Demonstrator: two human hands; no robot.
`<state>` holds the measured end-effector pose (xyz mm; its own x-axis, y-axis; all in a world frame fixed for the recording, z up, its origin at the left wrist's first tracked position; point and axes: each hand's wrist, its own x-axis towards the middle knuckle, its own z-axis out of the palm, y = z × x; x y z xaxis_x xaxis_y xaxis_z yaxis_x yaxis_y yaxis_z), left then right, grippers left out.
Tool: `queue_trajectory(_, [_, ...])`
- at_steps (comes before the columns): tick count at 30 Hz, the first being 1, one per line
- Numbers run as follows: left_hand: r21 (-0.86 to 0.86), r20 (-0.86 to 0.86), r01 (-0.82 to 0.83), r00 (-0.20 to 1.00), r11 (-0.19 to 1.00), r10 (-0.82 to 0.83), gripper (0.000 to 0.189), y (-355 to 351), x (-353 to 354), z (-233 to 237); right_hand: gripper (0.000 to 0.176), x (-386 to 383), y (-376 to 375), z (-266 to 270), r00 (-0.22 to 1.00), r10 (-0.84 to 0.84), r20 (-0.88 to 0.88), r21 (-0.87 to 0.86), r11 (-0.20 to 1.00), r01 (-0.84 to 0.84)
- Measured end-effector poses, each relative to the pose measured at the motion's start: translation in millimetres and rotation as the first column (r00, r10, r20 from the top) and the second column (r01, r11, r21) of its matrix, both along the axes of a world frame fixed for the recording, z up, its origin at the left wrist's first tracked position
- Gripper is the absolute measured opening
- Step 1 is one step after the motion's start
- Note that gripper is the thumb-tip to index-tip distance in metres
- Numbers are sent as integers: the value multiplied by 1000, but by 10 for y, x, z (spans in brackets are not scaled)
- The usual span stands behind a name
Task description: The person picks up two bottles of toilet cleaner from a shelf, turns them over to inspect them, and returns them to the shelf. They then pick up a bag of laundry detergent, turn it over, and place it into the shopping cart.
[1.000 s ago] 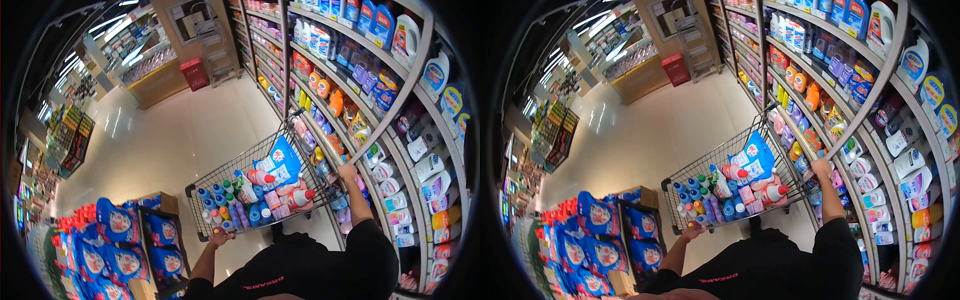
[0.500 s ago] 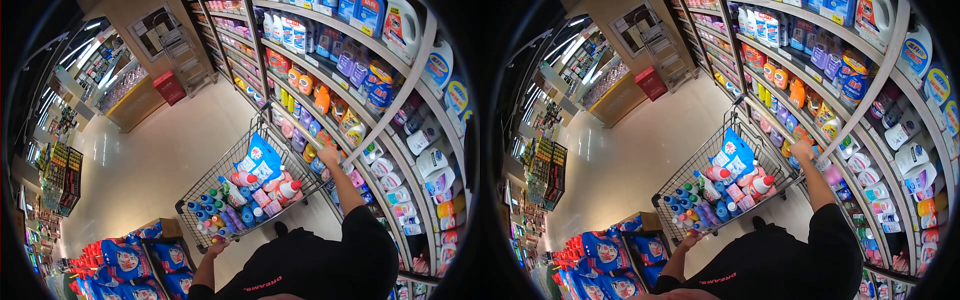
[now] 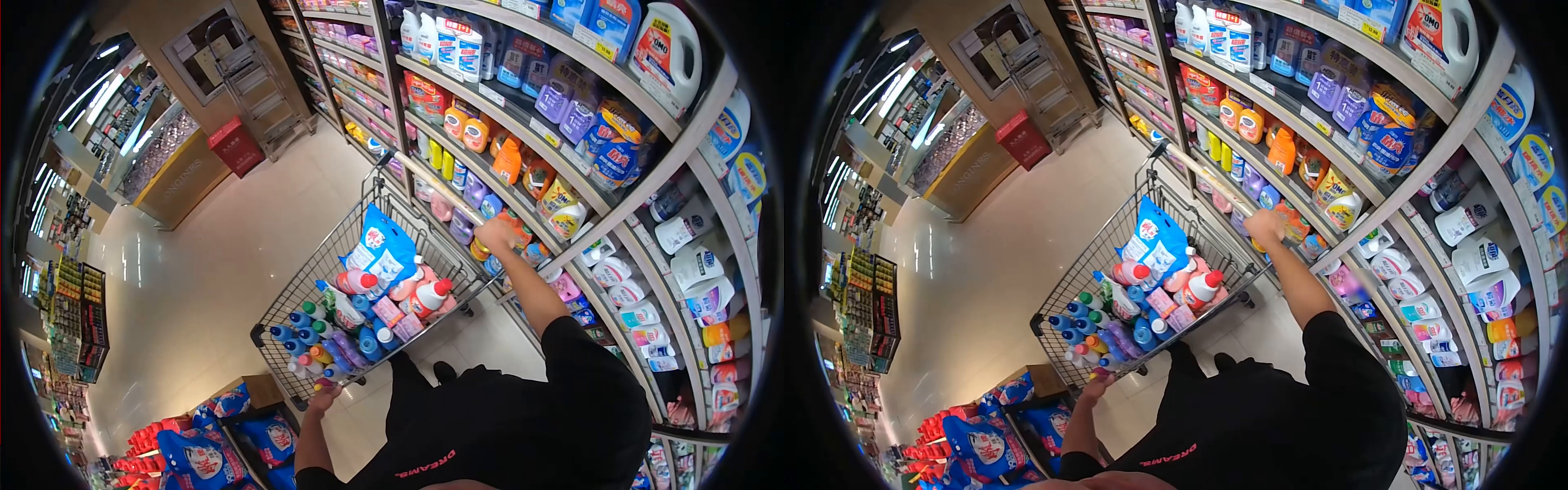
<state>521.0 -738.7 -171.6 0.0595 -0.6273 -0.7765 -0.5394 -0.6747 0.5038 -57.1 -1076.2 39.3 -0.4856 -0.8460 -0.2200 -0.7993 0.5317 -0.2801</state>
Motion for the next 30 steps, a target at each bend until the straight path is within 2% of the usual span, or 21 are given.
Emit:
queue_trajectory(2, [-20, -20, -10, 1000, 1000, 10, 65, -169, 91, 64, 44, 46, -121, -46, 998, 59, -33, -15, 998, -59])
queue_trajectory(4, [-11, -75, 14, 997, 1000, -15, 65, -315, 319, -54, 41, 176, -200, -47, 999, 21, -30, -40, 999, -23])
queue_trajectory(9, [-47, -48, 78, 996, 996, -81, 64, -743, 686, -117, 40, 393, -504, -209, 1000, -2, 7, -98, 995, 3])
queue_trajectory(12, [-50, -54, 82, 995, 995, -84, 64, -1044, 760, 141, 40, 571, -625, -132, 1000, -26, -3, -105, 994, 25])
queue_trajectory(14, [-30, 15, 109, 994, 994, -108, 63, -1240, 867, 248, 39, 729, -666, -27, 999, -39, -16, -103, 994, 38])
queue_trajectory(16, [-40, 43, 133, 990, 990, -131, 62, -1431, 1018, 141, 38, 833, -746, 15, 997, -71, 25, -84, 994, 73])
queue_trajectory(18, [-26, -8, 78, 997, 997, -78, 51, -1620, 1147, 185, 38, 911, -865, -4, 995, -92, 29, -89, 992, 94])
queue_trajectory(22, [24, -79, 47, 996, 999, -45, 52, -1967, 1485, 278, 38, 1171, -986, -55, 994, -107, 17, -72, 991, 108])
queue_trajectory(24, [-105, -194, 86, 975, 991, -106, 55, -2153, 1605, 246, 38, 1265, -1076, -73, 990, -139, 9, -97, 986, 139])
queue_trajectory(25, [-112, -196, 95, 974, 989, -116, 55, -2252, 1610, 364, 39, 1311, -1114, -88, 993, -122, -5, -107, 987, 120])
queue_trajectory(27, [-86, -180, 0, 983, 996, -16, 50, -2402, 1596, 637, 40, 1408, -1191, -68, 993, -121, 3, -117, 986, 121])
queue_trajectory(28, [-82, -187, 10, 982, 997, -26, 50, -2523, 1653, 639, 40, 1460, -1203, -59, 993, -113, 14, -116, 987, 114])
queue_trajectory(30, [124, -183, 58, 982, 991, -35, 64, -2724, 1845, 662, 42, 1500, -1324, -182, 992, -124, 9, -108, 986, 124])
